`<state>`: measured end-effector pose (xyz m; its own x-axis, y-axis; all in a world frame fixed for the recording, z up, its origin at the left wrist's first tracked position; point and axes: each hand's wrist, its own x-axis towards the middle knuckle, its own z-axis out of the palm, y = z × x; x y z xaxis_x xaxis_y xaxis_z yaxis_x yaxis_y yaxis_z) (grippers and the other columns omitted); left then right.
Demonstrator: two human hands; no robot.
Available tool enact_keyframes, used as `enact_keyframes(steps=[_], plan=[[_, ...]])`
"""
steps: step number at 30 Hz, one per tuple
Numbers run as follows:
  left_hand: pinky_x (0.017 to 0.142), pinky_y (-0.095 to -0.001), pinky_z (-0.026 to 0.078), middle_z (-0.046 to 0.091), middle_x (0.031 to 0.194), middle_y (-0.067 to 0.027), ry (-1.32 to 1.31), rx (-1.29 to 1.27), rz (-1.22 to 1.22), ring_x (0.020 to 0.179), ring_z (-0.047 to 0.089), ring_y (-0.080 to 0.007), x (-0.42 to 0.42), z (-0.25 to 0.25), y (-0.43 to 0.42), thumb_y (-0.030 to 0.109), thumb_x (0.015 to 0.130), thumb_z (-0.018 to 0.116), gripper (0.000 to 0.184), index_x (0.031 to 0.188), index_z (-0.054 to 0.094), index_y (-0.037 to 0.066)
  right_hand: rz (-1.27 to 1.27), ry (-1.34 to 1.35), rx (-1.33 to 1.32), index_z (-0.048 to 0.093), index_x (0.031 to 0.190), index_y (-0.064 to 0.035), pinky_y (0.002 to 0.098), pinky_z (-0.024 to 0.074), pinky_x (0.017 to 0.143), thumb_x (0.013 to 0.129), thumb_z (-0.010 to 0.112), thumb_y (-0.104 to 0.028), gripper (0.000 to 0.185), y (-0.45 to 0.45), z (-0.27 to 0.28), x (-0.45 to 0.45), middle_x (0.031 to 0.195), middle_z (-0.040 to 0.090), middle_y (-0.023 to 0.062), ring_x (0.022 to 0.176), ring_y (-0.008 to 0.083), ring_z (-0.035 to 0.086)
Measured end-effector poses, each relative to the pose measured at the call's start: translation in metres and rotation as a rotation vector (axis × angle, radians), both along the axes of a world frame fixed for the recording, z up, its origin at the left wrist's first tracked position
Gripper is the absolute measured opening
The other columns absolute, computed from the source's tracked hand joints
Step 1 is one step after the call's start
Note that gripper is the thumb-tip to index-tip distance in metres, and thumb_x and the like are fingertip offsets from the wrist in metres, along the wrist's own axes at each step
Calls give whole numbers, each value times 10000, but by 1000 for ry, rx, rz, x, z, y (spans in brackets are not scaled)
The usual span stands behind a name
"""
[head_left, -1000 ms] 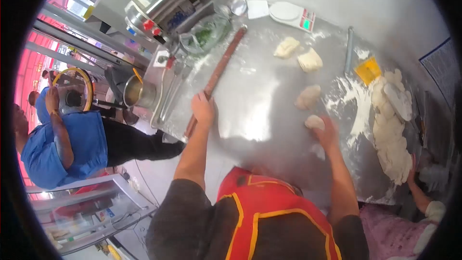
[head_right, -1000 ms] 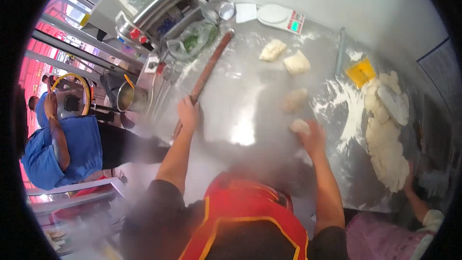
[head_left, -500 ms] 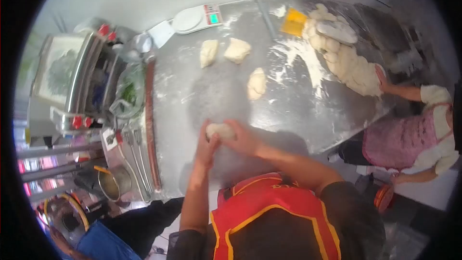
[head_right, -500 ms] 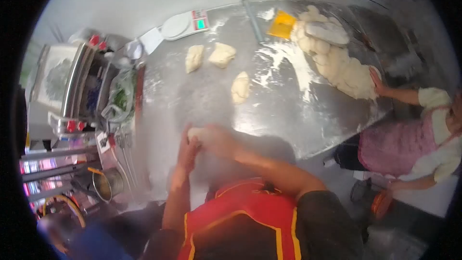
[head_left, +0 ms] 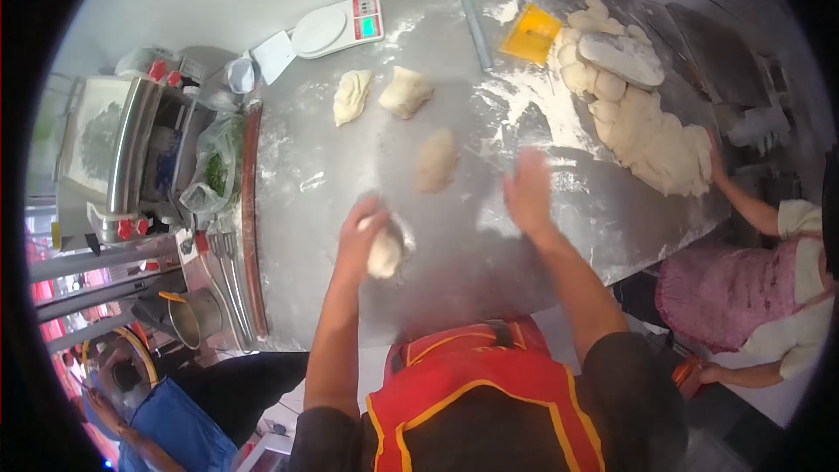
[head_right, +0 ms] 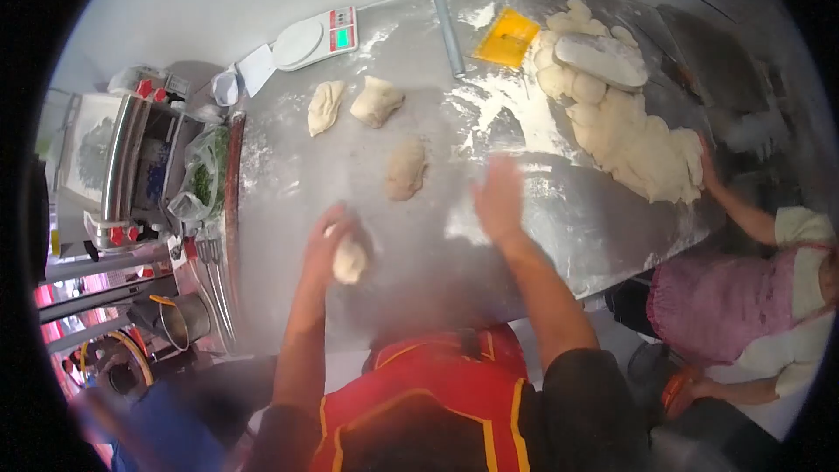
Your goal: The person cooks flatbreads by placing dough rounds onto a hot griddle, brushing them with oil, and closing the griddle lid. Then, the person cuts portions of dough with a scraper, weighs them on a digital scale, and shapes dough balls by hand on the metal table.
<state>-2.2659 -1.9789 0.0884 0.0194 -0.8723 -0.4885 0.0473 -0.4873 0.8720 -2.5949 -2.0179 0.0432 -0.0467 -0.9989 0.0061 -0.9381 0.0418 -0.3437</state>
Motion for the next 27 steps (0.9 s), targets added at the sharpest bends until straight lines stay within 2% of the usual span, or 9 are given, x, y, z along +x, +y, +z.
enact_keyframes(steps=[3,8,11,14,16,22,25,26,27], plan=[[853,-418,487,558,1195,-178,-785,-345,-290,1039,593,-319,-61,26,-54,395,757,728,767,1349,415,21,107,-52,-58,259,1409,60,491,154,1122,923,493,-250,622,19,2,0,1460,269,270,1362,420,230],[891,-410,471,567,1199,-230,-1053,-113,-465,1055,589,-366,-133,25,-92,354,709,745,799,1367,402,55,-307,-48,-234,273,1397,76,495,153,1124,948,459,-247,583,28,-10,-46,1440,262,316,1353,440,233],[809,-407,496,606,1106,-161,-911,-214,-412,973,619,-306,-110,8,-98,341,764,700,672,1307,462,23,-360,124,-223,287,1388,85,482,151,1129,949,453,-264,585,5,-38,-20,1437,278,309,1357,429,236],[689,-303,516,617,997,-70,157,128,-149,827,609,-164,-41,2,-97,201,841,635,411,1196,534,21,-141,-139,-371,319,1395,45,463,145,1143,938,462,-341,615,-22,-48,52,1463,284,248,1376,396,225],[718,-326,543,607,1049,-102,572,162,37,859,624,-194,14,-5,-69,154,872,590,430,1265,477,21,121,-3,-178,355,1405,-42,483,154,1136,917,498,-370,605,-19,-35,125,1479,265,217,1393,360,208],[764,-333,551,599,1098,-121,351,90,201,921,628,-215,95,61,12,111,843,610,500,1309,455,15,968,-229,66,370,1416,-125,519,184,1122,859,568,-397,651,83,-19,158,1493,298,125,1400,332,217],[755,-317,539,626,1076,-120,101,42,78,888,634,-195,76,58,15,98,810,633,464,1254,526,15,660,123,432,366,1420,-126,503,211,1112,862,580,-357,641,57,39,100,1471,339,105,1373,333,267],[759,-311,528,645,1051,-115,6,18,-2,856,639,-184,60,54,8,96,787,651,442,1216,570,25,599,382,388,382,1409,-118,491,225,1107,868,578,-345,619,44,50,87,1461,352,114,1361,338,286],[802,-321,511,652,1061,-120,-170,-136,-139,885,633,-205,46,41,1,110,768,666,470,1225,573,49,446,260,131,396,1396,-107,493,237,1098,872,577,-340,602,36,33,72,1450,365,117,1347,348,299]])
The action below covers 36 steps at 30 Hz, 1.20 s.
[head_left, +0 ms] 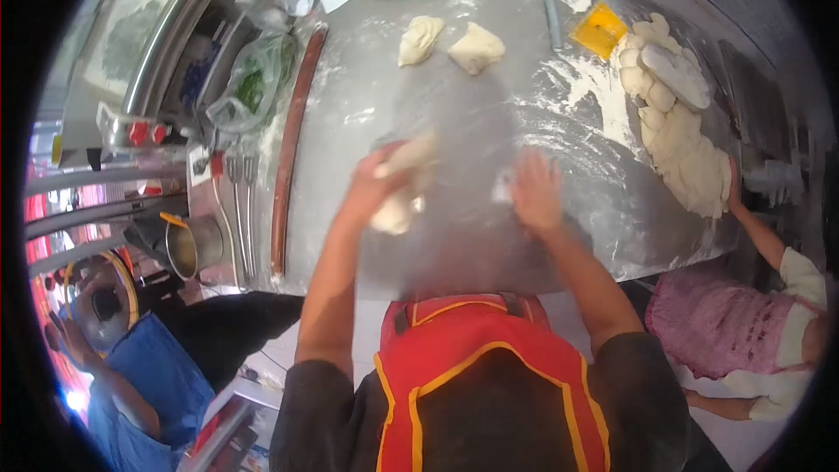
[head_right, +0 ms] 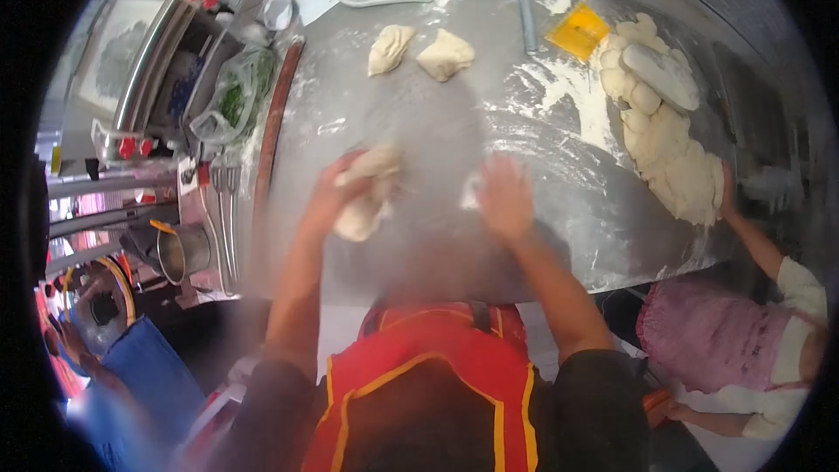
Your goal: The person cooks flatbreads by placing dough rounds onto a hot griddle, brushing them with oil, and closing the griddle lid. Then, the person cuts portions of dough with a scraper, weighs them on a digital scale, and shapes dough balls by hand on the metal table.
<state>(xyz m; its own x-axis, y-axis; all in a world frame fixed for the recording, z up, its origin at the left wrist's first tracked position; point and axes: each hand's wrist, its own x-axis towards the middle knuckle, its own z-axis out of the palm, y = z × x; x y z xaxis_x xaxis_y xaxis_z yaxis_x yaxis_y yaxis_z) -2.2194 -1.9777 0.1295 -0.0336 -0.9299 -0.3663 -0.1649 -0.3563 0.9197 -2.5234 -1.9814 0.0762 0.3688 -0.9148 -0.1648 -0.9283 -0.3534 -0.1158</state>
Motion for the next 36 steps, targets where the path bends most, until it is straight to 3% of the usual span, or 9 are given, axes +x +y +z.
enact_keyframes(steps=[4,9,17,21,25,29,32,35,36], plan=[[910,-340,454,629,1112,-146,-409,-443,-242,1053,586,-269,-60,-9,-10,235,761,723,529,1232,568,50,-154,-672,-167,419,1369,-93,503,250,1084,890,559,-335,555,-37,16,7,1434,373,146,1317,381,319],[817,-307,509,640,1033,-109,-334,-84,90,935,625,-213,-29,-62,13,243,828,690,515,1262,528,19,56,-318,-218,410,1389,-163,528,248,1082,872,567,-337,568,-28,-17,67,1410,401,132,1315,356,331],[628,-291,518,591,824,-36,498,226,815,711,601,-131,20,-43,63,297,896,638,270,951,587,38,112,-209,48,476,1334,-154,582,240,1061,834,567,-403,566,-20,0,62,1351,454,150,1306,360,349],[628,-293,514,578,811,-31,553,191,818,702,587,-135,16,-44,61,311,896,635,283,961,587,40,-237,-158,-621,511,1253,-50,567,256,1038,903,510,-410,502,-148,-38,50,1359,442,173,1301,362,351],[650,-316,510,577,828,-48,601,184,817,720,588,-161,9,-45,39,319,917,600,297,982,584,31,-182,-368,29,459,1324,-73,507,255,1070,920,494,-350,491,-94,-6,77,1386,422,174,1309,346,349],[660,-316,504,583,845,-47,586,132,769,727,588,-163,14,-66,22,322,917,601,298,999,598,36,249,-424,-127,450,1334,-73,456,300,1051,880,554,-220,488,-32,-14,73,1357,449,177,1259,353,403],[768,-358,491,610,903,-82,47,165,444,833,594,-217,20,-81,13,289,879,639,285,1032,615,50,216,-608,168,439,1343,-61,455,305,1046,857,591,-189,525,-50,-2,58,1346,461,173,1246,356,415],[910,-404,434,598,1077,-147,-1324,-479,133,1022,548,-294,4,-23,6,250,811,684,343,1082,619,48,-31,-656,239,420,1349,-35,462,293,1057,834,631,-192,579,-60,21,41,1360,442,187,1260,361,399],[940,-414,411,570,1133,-159,-1196,-454,106,1068,518,-314,-1,-29,3,248,797,691,364,1091,617,45,-134,-648,220,412,1351,-25,465,287,1062,826,644,-197,599,-58,23,33,1368,431,196,1268,364,390]])
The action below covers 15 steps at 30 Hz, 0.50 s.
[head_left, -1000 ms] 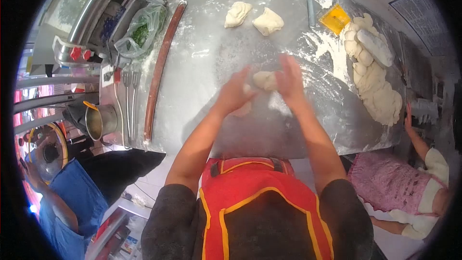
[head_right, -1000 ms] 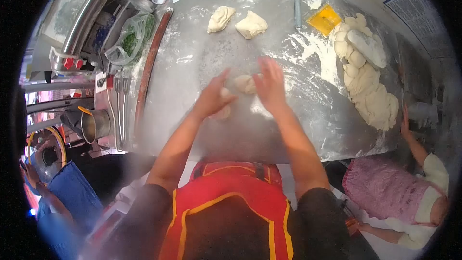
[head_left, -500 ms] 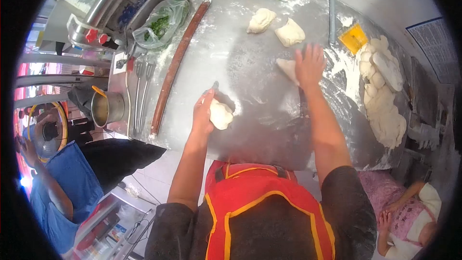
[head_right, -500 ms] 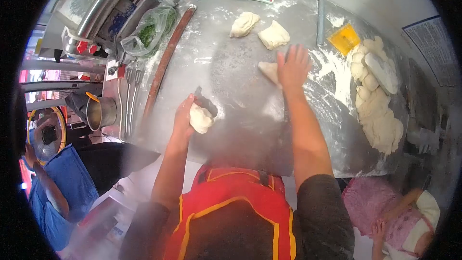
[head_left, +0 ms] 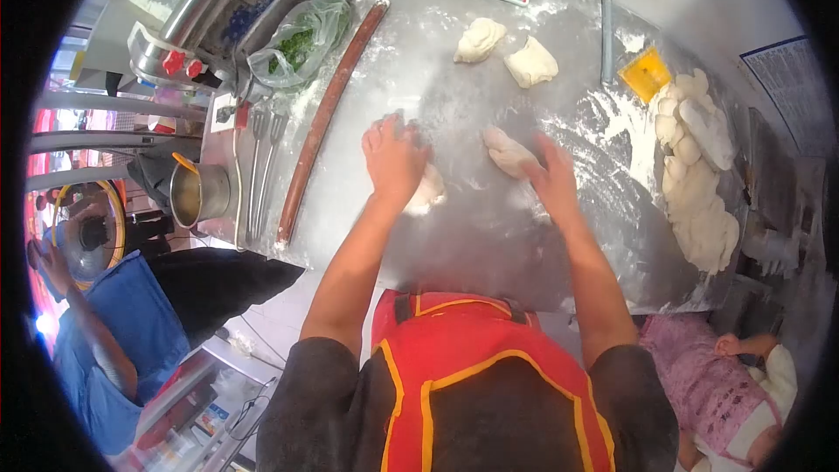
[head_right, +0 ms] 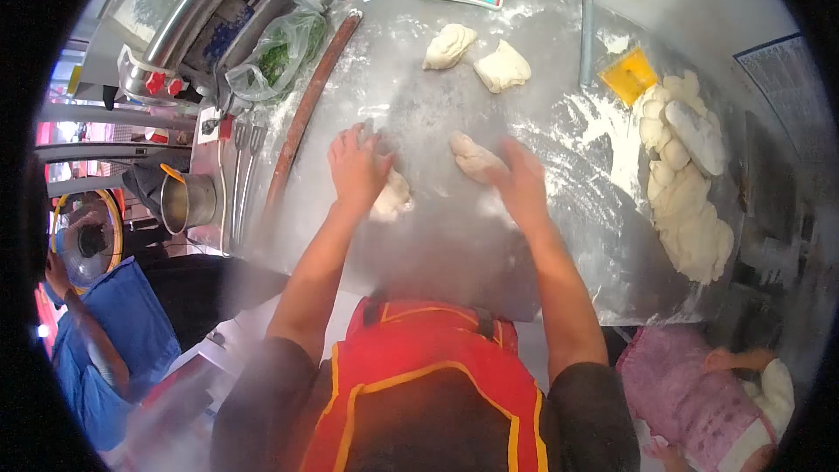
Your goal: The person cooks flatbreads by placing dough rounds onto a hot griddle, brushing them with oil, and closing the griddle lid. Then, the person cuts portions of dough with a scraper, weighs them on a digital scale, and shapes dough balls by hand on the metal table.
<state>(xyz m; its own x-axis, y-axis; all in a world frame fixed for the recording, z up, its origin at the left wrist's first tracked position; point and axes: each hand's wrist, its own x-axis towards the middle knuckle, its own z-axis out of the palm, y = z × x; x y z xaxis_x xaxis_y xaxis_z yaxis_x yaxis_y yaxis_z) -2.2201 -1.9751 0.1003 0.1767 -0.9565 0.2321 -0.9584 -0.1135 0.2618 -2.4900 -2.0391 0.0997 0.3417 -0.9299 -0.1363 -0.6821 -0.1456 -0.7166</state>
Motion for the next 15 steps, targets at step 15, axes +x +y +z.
enact_keyframes(steps=[15], plan=[[997,-434,393,542,1204,-258,671,-18,-219,1122,518,-400,-71,-51,-18,78,849,564,398,1229,502,-25,75,-107,-490,499,1279,-18,402,363,1043,839,546,-29,442,11,-54,19,1263,520,217,1208,372,475]])
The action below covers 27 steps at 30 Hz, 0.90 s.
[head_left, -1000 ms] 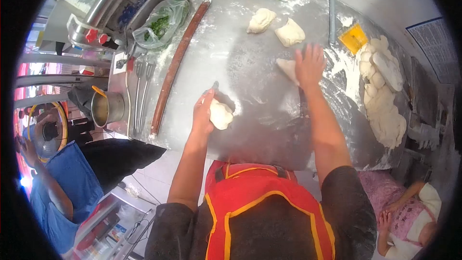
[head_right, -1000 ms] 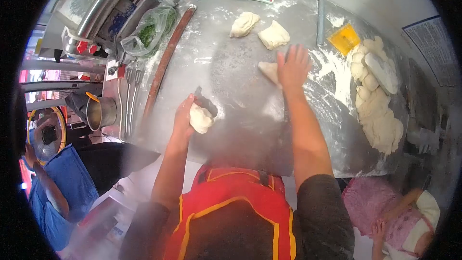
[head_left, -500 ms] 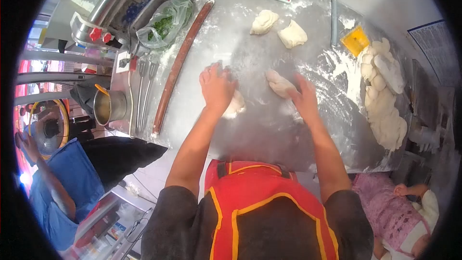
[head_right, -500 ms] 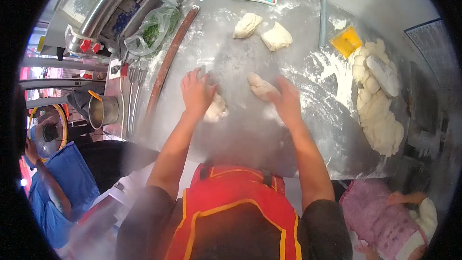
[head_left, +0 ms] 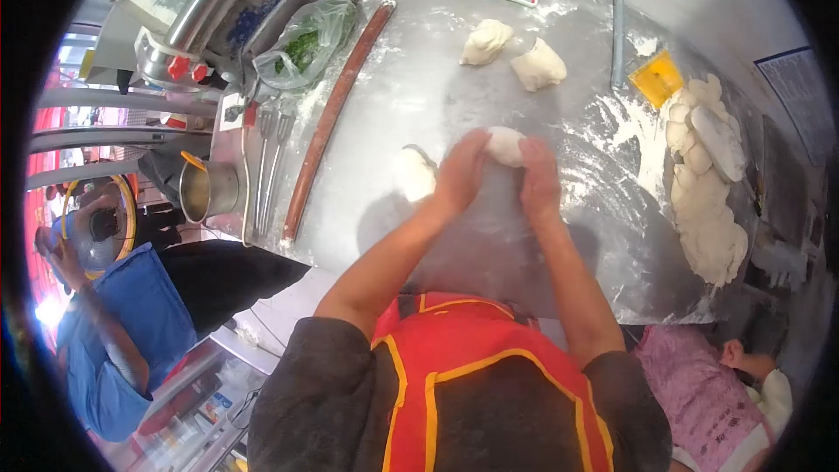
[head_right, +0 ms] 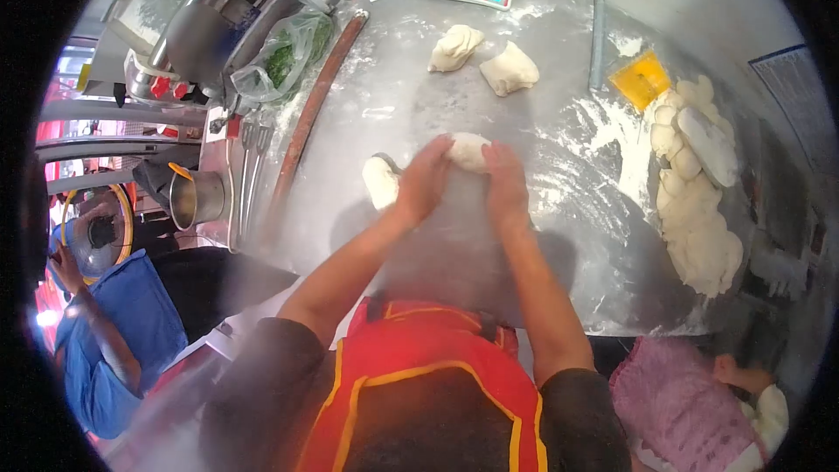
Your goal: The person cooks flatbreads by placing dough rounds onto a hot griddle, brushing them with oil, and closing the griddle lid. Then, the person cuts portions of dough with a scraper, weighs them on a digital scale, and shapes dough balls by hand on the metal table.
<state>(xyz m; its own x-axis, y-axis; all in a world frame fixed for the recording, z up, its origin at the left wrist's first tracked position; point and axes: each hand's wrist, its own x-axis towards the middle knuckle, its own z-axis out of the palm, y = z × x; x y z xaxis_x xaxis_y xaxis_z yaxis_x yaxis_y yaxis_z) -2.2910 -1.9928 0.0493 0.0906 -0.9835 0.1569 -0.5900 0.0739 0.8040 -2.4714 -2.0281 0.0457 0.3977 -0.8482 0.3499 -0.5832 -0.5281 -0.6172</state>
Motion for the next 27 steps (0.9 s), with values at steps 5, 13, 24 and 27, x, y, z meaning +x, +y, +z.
enact_keyframes(steps=[5,13,24,27], plan=[[1041,-413,358,493,1263,-303,191,139,275,1208,462,-419,-13,23,10,91,931,419,363,1247,466,-80,-130,-114,263,445,1337,-10,390,294,1090,905,480,-129,450,9,3,-15,1364,460,192,1284,345,411],[878,-469,444,608,1055,-215,4,106,438,980,578,-374,-66,-3,-28,330,899,468,401,1069,566,-20,-144,-221,312,440,1310,21,433,251,1106,956,436,-277,462,-13,-32,51,1355,443,222,1278,360,396],[836,-410,418,586,927,-144,515,381,329,950,540,-282,-52,44,-41,214,909,423,236,908,600,58,-73,-48,358,432,1316,25,430,271,1092,938,476,-285,490,-29,-14,67,1337,454,218,1257,355,411],[836,-416,419,588,946,-151,399,281,207,959,543,-288,-40,17,-49,229,899,438,240,917,602,54,-67,-24,381,430,1317,27,429,277,1088,934,487,-287,499,-41,-14,66,1332,457,217,1252,353,415]])
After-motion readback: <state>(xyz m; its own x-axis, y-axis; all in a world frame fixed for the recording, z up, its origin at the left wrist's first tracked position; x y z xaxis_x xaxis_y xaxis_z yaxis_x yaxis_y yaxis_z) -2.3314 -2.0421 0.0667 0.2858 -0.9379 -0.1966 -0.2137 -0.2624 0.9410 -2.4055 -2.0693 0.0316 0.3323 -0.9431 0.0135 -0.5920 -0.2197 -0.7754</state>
